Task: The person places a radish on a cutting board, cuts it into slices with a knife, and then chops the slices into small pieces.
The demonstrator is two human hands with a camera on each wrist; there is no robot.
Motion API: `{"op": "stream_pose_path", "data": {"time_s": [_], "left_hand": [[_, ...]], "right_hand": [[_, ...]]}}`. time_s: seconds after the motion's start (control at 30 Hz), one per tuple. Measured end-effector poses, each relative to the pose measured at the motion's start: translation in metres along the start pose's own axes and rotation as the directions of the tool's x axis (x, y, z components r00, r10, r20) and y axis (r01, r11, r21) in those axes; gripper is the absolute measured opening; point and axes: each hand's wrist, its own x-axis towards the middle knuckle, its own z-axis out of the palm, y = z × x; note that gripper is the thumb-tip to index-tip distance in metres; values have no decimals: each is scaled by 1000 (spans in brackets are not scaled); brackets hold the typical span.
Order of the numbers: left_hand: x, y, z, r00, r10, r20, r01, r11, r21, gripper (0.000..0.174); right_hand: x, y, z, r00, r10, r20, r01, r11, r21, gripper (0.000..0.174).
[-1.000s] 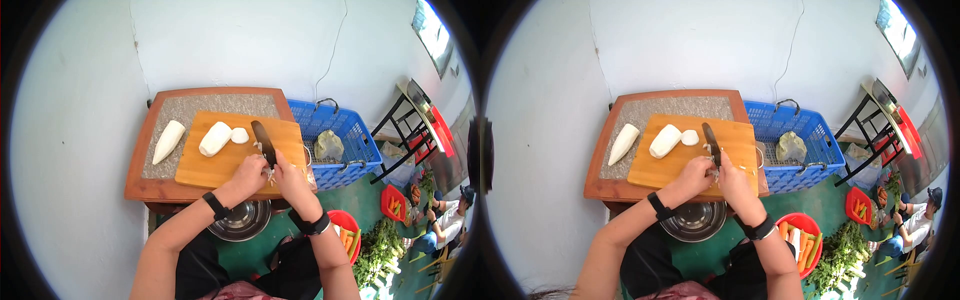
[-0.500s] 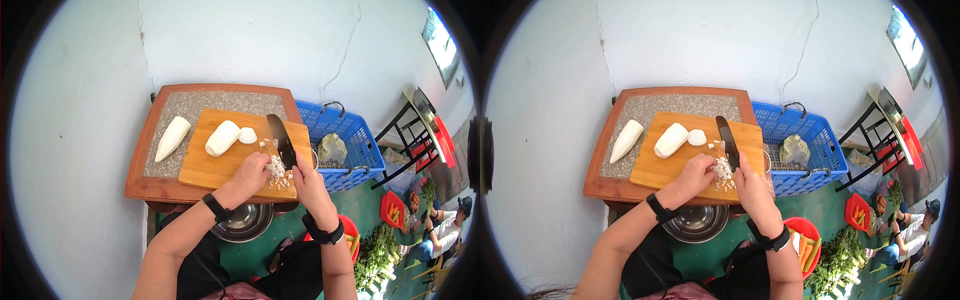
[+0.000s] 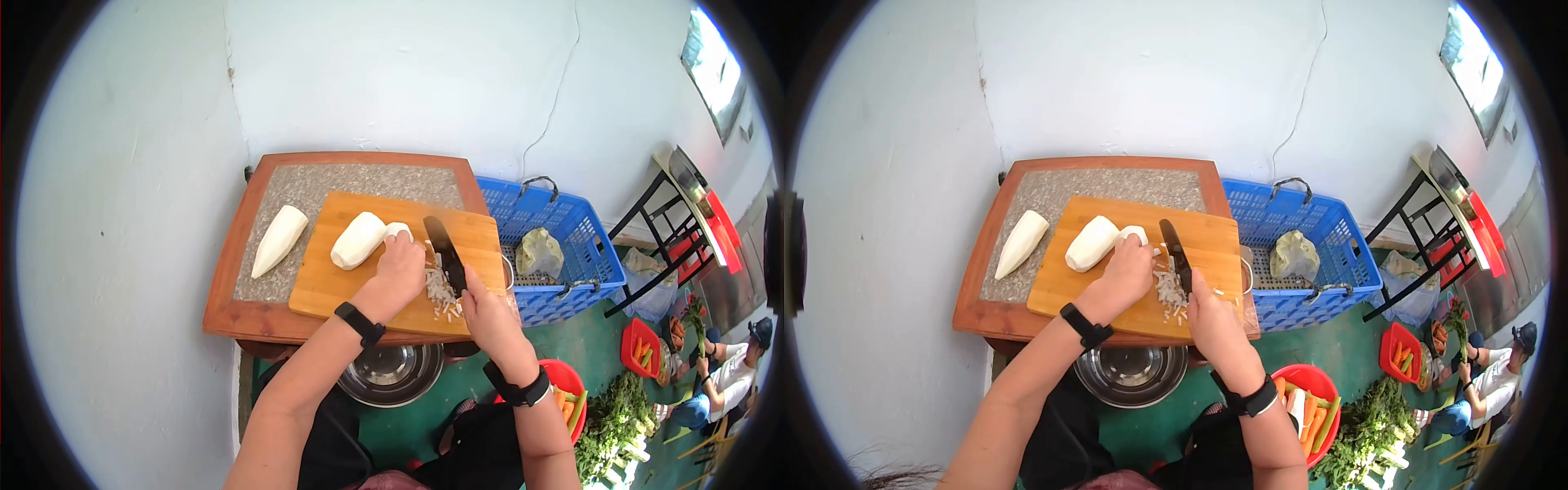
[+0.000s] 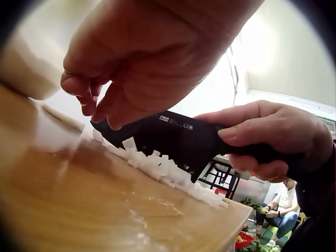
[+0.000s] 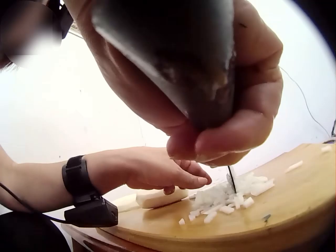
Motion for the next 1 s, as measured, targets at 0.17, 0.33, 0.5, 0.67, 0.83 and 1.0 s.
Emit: {"op": "stream_pose_path", "data": {"time_s": [0.17, 0.33, 0.5, 0.67, 0.83, 1.0], "left_hand": [[8, 8, -1, 997, -56, 61, 49, 993, 105, 13], [19, 6, 1, 995, -44, 86, 36, 994, 99, 11], [12, 10, -10, 986, -82, 145, 83, 997, 3, 9], [-6, 19, -17, 997, 49, 56, -45, 997, -63, 9], [-20, 30, -11, 997, 45, 68, -38, 993, -114, 9], [-30, 17, -2, 981, 182, 69, -155, 944, -291, 9]], "right_hand": [[3, 17, 15, 985, -132, -111, 140, 988, 66, 39], [5, 23, 12, 972, -172, -161, 188, 978, 90, 39], [8, 26, 8, 945, -220, -243, 254, 961, 114, 39], [6, 25, 10, 972, -177, -156, 189, 980, 64, 39], [4, 12, 2, 986, -114, -120, 128, 986, 109, 39], [3, 19, 16, 982, -153, -112, 164, 982, 96, 41]]}}
